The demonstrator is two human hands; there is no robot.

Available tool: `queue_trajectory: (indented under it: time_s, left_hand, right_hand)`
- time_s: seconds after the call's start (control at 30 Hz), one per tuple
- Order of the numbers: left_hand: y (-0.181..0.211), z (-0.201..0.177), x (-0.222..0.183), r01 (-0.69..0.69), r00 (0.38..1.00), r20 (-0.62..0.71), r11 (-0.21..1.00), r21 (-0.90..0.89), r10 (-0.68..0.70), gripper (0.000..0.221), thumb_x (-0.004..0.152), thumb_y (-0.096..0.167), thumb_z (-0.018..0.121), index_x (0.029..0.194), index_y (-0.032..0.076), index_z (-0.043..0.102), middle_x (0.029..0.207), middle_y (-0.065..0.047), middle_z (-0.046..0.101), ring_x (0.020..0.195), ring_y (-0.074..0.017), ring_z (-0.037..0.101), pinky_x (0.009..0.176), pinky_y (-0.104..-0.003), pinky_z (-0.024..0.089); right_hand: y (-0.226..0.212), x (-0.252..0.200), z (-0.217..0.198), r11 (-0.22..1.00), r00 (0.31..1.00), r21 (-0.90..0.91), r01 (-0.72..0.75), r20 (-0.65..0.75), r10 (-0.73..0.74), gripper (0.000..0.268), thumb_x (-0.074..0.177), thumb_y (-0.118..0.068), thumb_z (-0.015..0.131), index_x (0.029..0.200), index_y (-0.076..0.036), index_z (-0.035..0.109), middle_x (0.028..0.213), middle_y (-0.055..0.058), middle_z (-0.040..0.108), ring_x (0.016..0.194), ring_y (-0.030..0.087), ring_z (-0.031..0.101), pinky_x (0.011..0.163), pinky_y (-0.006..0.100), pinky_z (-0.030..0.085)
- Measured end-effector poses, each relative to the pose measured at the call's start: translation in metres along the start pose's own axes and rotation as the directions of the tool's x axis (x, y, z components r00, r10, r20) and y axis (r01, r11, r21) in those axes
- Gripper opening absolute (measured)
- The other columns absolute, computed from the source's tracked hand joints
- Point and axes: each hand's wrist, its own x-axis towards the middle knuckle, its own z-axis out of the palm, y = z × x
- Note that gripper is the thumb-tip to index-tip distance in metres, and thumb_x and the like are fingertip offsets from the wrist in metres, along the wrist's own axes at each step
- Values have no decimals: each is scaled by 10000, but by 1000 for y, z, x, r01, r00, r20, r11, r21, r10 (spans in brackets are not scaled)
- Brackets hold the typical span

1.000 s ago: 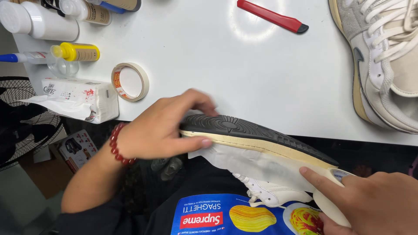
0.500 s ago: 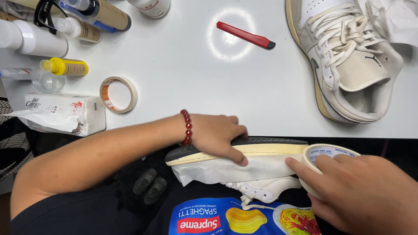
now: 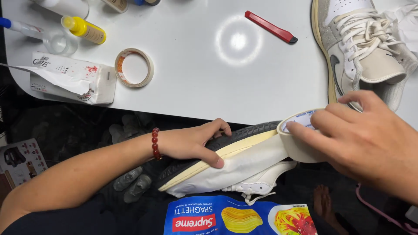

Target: The person holds a sneaker and applies strips of masking tape around its midsole, pressing the tape down along the sole edge. They smooth the tape over the shoe upper, turn the shoe to cover different sides, then set it down and reach for the tape roll again.

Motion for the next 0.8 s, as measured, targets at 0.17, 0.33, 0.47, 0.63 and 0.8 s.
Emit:
queue_trajectory:
  time_s: [0.17,0.33,0.47,0.63,0.8]
  left_hand:
    - [3,-4,-32,-57,983,-176,998,23,60,1018,713,488,714,1548,71,307,1240,-204,574,1147,-304,606,972,-382,489]
    - [3,0,-40,-179,892,-404,979,101,205,995,775,525,694,1590,79,339,1377,-229,533,1284,-321,540,1085,-392,425]
    - [-8,13,-36,-293,858,-428,955,46,284,1006,808,534,691,1585,17,315,1485,-248,497,1374,-327,506,1137,-405,393]
    - [-25,25,-36,-304,816,-521,952,-21,250,1009,839,549,654,1579,-23,273,1540,-264,447,1431,-327,466,1167,-414,364]
    - [-25,29,-34,-263,810,-538,964,20,233,1014,840,568,644,1588,-7,270,1507,-270,455,1415,-331,463,1159,-420,361]
  right_hand:
    - [12,17,-19,998,948,-53,-40,-319,21,530,771,-195,733,1295,-262,701,858,-34,683,843,170,678,941,474,501]
    - [27,35,-43,932,817,-353,-76,-558,-145,451,823,-242,797,1257,-307,691,912,-51,705,865,111,683,965,380,472]
    - [34,43,-48,907,840,-409,-97,-523,-145,466,865,-253,764,1313,-344,671,906,-76,684,881,89,678,970,346,463]
    - [43,58,-52,831,833,-545,-106,-506,-225,555,898,-236,731,1416,-401,618,951,-85,631,884,58,645,796,261,462]
    - [51,91,-48,802,800,-588,-106,-529,-282,573,892,-202,723,1398,-429,582,988,-65,625,910,70,637,761,246,467]
